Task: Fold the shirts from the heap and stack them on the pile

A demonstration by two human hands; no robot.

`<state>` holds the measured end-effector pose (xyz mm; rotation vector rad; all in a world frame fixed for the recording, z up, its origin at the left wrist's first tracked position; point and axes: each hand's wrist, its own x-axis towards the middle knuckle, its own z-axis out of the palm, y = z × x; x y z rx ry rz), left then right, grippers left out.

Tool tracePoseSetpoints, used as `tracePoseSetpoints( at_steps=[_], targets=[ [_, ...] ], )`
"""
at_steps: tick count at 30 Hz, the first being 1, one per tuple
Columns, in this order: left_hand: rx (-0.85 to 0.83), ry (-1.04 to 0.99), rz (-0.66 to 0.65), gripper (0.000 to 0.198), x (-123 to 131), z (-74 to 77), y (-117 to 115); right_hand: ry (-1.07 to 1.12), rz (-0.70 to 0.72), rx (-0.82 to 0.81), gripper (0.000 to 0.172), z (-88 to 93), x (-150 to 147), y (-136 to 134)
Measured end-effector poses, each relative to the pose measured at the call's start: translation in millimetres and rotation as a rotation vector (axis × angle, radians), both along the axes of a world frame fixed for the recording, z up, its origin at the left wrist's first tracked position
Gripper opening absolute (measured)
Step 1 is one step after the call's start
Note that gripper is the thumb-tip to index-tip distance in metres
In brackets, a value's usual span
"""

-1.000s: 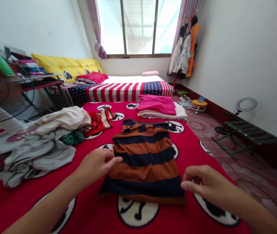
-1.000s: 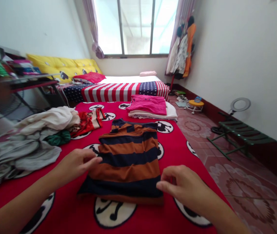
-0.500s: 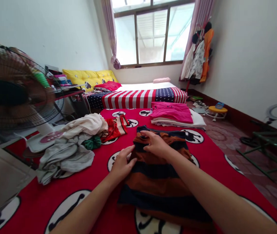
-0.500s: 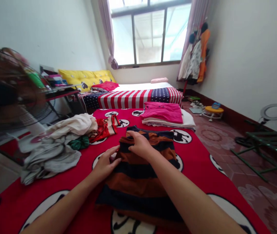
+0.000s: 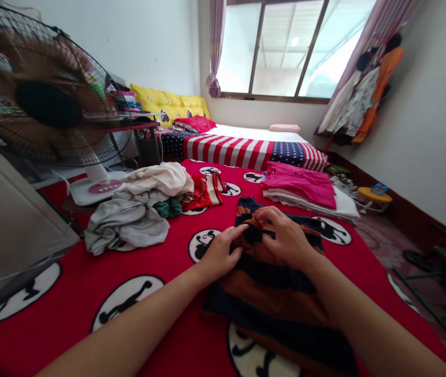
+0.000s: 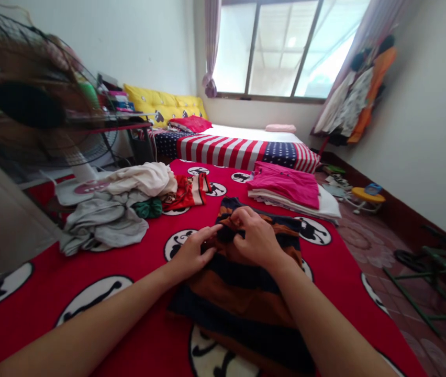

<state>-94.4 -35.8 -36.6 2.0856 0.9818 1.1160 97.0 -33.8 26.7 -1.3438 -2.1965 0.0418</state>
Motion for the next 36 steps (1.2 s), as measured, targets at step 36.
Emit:
tracePoseSetpoints(
  at_steps=[36],
  targets=[
    [-0.752, -0.224, -0.232, 0.052, -32.1, 24.7, -46.9, 0.833, 0.044, -0.194, 0.021, 40.6, 44.5, -2.2]
  ],
)
